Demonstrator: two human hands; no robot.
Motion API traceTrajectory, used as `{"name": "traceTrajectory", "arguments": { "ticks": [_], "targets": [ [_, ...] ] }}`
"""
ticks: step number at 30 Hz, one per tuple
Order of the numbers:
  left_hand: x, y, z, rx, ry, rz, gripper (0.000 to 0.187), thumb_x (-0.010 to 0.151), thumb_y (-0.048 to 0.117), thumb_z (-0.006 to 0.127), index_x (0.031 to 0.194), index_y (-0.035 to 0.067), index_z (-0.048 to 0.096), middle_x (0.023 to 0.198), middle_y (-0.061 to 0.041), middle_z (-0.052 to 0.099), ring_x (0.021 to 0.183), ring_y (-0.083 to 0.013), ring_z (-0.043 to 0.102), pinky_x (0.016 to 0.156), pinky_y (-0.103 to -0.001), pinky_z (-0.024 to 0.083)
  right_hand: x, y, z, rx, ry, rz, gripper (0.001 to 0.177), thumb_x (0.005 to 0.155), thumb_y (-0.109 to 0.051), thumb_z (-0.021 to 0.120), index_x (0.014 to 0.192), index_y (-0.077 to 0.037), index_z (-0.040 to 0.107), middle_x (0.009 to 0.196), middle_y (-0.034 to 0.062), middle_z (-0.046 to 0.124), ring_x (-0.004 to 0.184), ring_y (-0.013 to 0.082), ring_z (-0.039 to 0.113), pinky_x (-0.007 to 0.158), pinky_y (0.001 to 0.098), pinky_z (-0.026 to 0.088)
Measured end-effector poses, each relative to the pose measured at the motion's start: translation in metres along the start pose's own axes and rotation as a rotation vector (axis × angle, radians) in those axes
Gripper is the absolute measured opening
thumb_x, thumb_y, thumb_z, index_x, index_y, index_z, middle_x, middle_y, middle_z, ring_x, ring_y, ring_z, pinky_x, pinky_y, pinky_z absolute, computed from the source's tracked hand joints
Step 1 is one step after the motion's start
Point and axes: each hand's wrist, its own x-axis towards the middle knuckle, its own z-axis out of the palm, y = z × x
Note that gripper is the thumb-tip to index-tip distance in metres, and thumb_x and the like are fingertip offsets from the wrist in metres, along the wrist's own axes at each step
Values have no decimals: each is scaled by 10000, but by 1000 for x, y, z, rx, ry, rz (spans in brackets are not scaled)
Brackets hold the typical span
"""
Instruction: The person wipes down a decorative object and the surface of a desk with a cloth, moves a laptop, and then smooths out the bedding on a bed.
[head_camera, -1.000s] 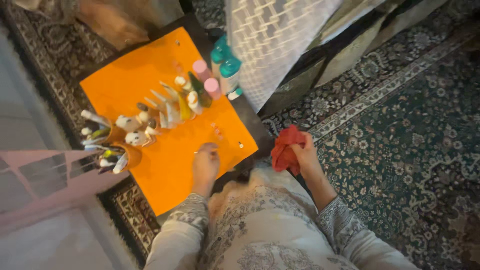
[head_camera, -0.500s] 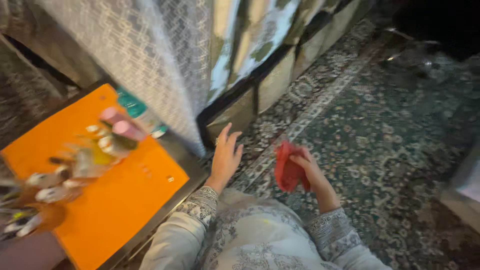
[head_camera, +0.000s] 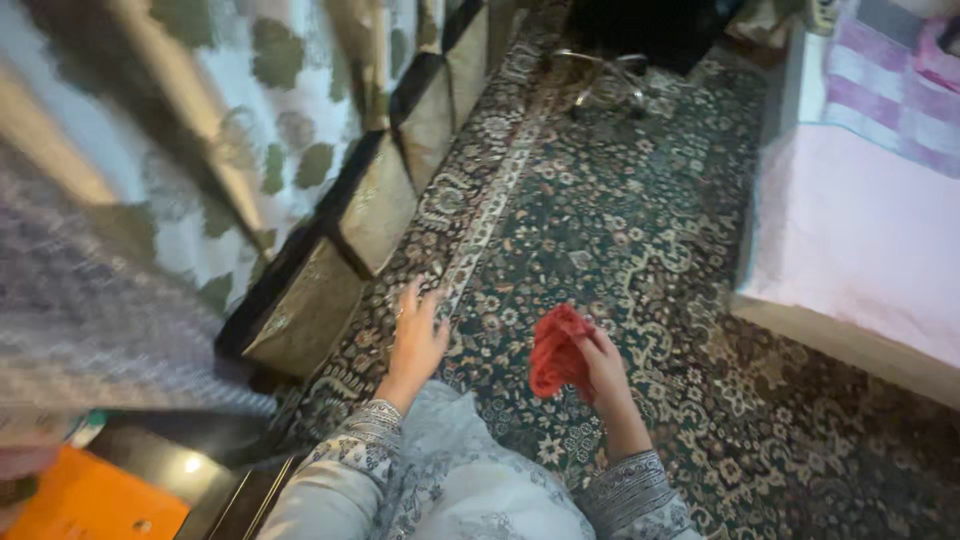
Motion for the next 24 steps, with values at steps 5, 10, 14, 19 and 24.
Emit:
{"name": "traceTrajectory", "arguments": {
  "ticks": [5,10,14,19,24],
  "targets": [
    [36,4,59,-49,-71,10,573,791,40,746,1326,-2,546,1516,-327,338,1400,-515,338,1148,-498,306,13,-15,-21,40,59,-117,474,1018,-272,527,1467,-124,493,1289,33,652,1123,141,634,954,310,505],
    [87,11,121,-73,-138,-32,584,800,63,733,1337,-1,515,1515,-274,395,1384,-468,406,1147,-466,354,72,-37,-48,-82,-75,-278,496,1037,-209,530,1507,-97,421,1316,40,616,1163,134,620,982,315,520],
    [153,31,170,-36,-78,6,602,808,56,728,1365,1,508,1493,-277,396,1357,-471,429,1136,-472,374,142,-80,-76,78,-98,-41,460,993,-157,537,1445,-110,467,1200,76,647,962,217,648,795,385,565],
    [244,71,239,-65,-231,-187,541,863,116,709,1366,67,514,1454,-192,472,1313,-408,524,1088,-437,451,232,-155,-158,135,-27,28,410,983,-195,492,1390,-146,492,1069,142,675,808,313,668,645,461,577],
    [317,117,320,-88,-262,11,536,832,86,714,1335,74,529,1501,-203,398,1305,-437,507,1083,-442,444,279,-227,-223,559,-22,-83,482,996,-455,376,1212,-106,628,1055,45,695,967,204,650,876,389,502]
  ]
}}
